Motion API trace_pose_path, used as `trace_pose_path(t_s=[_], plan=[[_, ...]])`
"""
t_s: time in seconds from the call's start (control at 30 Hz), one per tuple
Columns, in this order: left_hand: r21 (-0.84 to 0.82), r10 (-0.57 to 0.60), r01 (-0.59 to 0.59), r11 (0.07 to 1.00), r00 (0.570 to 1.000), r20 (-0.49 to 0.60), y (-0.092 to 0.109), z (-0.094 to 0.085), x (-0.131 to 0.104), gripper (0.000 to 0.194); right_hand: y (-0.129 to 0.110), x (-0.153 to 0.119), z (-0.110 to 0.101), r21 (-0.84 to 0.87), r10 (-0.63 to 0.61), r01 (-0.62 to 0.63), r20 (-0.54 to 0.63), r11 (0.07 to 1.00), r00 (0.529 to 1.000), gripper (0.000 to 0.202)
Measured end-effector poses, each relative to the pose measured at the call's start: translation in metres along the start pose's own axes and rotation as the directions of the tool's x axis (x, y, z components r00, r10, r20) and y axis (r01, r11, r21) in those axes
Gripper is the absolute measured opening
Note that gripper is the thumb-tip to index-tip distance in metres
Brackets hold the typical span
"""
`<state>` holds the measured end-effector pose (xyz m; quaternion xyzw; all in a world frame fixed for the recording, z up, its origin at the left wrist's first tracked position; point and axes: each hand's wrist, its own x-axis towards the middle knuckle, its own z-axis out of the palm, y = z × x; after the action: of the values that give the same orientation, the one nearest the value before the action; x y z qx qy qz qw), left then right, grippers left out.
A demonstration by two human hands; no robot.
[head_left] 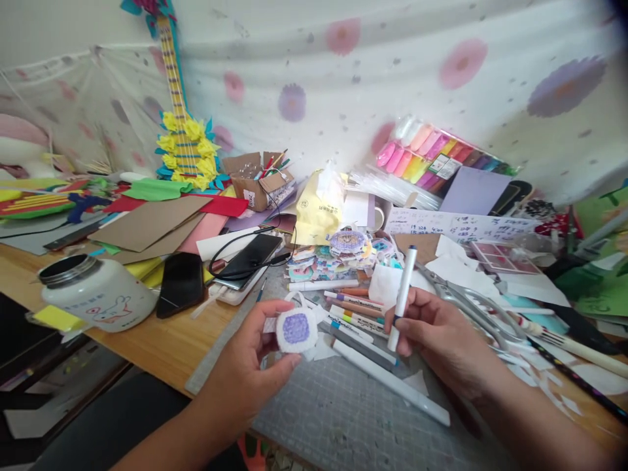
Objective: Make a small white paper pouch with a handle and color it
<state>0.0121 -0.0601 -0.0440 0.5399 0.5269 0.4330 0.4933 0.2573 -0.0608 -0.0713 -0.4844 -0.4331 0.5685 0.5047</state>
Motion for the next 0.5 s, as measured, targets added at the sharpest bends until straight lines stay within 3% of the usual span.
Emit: trace_pose_path(t_s=[0.17,0.23,0.4,0.5], plan=[[0.031,-0.030,0.030,0.999,0.999,0.010,-0.0004,-0.0015,-0.0003,0.041,-0.0021,0.0002,-0.0018,-0.334,-0.030,0.030,0.005,0.942,1.000,0.009],[0.048,-0.050,0.049,0.998,0.999,0.016,-0.0006,-0.0016,0.0002,0.043,-0.0027,0.0011,-0.0028,-0.394,-0.022,0.031,0.027,0.919,0.999,0.009],[0.072,-0.065,0.064,0.995,0.998,0.018,-0.0028,0.0010,0.0003,0.045,-0.0004,0.0027,-0.0026,-0.140,-0.007,0.012,0.036,0.990,0.999,0.022],[0.061,-0.051,0.050,0.997,0.999,0.020,-0.0034,0.0020,-0.0003,0.045,0.0015,0.0031,-0.0030,-0.022,0.034,-0.034,0.035,0.999,0.999,0.017]])
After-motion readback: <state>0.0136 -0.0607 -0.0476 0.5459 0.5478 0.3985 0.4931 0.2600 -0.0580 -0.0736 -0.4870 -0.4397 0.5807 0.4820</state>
